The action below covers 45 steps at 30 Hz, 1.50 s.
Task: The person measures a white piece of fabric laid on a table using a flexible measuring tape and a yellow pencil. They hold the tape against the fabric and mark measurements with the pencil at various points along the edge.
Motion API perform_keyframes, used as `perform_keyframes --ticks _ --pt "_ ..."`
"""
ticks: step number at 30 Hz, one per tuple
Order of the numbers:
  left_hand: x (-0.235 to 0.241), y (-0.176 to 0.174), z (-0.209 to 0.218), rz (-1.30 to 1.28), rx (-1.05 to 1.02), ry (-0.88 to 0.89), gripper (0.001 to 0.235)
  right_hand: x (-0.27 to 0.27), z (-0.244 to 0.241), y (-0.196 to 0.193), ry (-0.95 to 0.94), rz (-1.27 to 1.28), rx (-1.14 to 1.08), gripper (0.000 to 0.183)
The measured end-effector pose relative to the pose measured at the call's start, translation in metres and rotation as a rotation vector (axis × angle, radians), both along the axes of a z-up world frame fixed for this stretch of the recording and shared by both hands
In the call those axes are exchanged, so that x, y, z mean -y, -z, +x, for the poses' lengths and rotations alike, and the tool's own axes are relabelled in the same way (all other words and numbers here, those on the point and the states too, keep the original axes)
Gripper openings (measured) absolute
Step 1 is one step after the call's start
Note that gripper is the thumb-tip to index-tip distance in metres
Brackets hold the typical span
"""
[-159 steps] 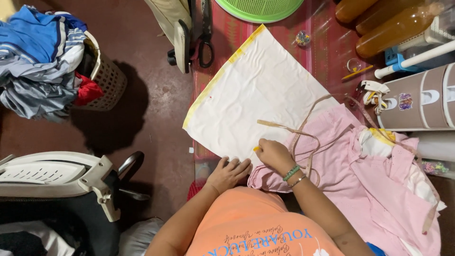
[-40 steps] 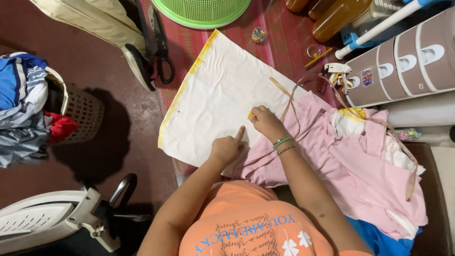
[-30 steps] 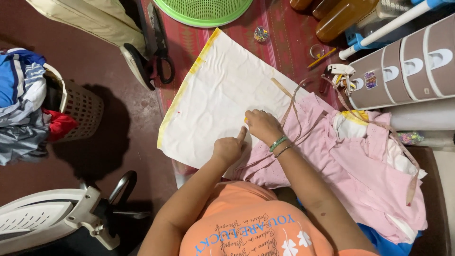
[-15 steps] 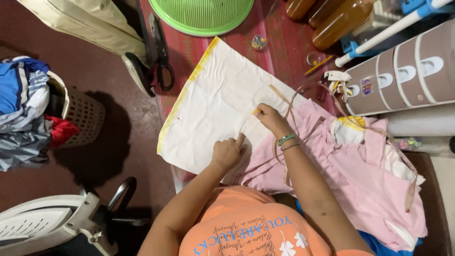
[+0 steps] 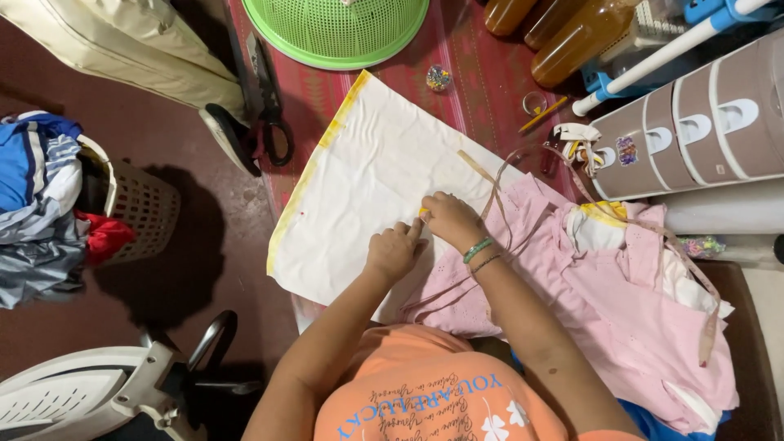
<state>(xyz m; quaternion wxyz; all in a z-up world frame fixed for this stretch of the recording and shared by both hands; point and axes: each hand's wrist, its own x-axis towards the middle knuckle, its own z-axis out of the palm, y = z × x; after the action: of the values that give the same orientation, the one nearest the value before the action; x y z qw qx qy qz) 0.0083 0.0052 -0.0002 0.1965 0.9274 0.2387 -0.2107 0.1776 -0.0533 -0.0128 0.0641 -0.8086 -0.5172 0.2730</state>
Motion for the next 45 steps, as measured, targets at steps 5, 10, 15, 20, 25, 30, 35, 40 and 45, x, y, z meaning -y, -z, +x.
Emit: perform_keyframes --ticks 5,10,15,20,25,30,35,40,45 --pt "0.002 0.01 0.004 0.013 -0.029 -0.01 0.062 -0.002 -0.004 0.003 -0.018 0.02 0.092 0.022" --pt "0.001 -0.004 0.003 -0.007 -0.038 -0.009 0.062 -0.002 0.004 0.022 0.002 0.115 0.113 0.017" --pt "-0.001 -0.002 0.001 -0.02 0.004 -0.018 0.059 -0.002 0.023 -0.028 0.262 0.002 -0.211 0.025" --pt "-0.009 -0.009 0.006 0.097 0.049 0.081 0.06 0.004 0.048 -0.002 0.38 0.021 -0.217 0.026" --pt "-0.012 -0.001 0.014 0.055 0.012 0.048 0.06 -0.005 0.018 -0.05 0.291 -0.07 -0.182 0.026" --pt "-0.012 0.003 0.016 0.054 0.015 0.045 0.059 -0.011 0.006 -0.068 0.196 -0.094 -0.151 0.027" --pt "-0.015 0.01 0.02 0.039 -0.001 0.051 0.059 -0.013 0.008 -0.032 0.066 -0.124 -0.01 0.029" --pt "-0.014 0.004 0.021 0.026 -0.001 0.037 0.061 -0.019 0.01 -0.039 0.127 -0.101 -0.023 0.026" --pt "-0.014 0.0 0.019 0.039 0.008 0.03 0.06 -0.017 0.012 -0.059 0.192 -0.085 -0.035 0.024"
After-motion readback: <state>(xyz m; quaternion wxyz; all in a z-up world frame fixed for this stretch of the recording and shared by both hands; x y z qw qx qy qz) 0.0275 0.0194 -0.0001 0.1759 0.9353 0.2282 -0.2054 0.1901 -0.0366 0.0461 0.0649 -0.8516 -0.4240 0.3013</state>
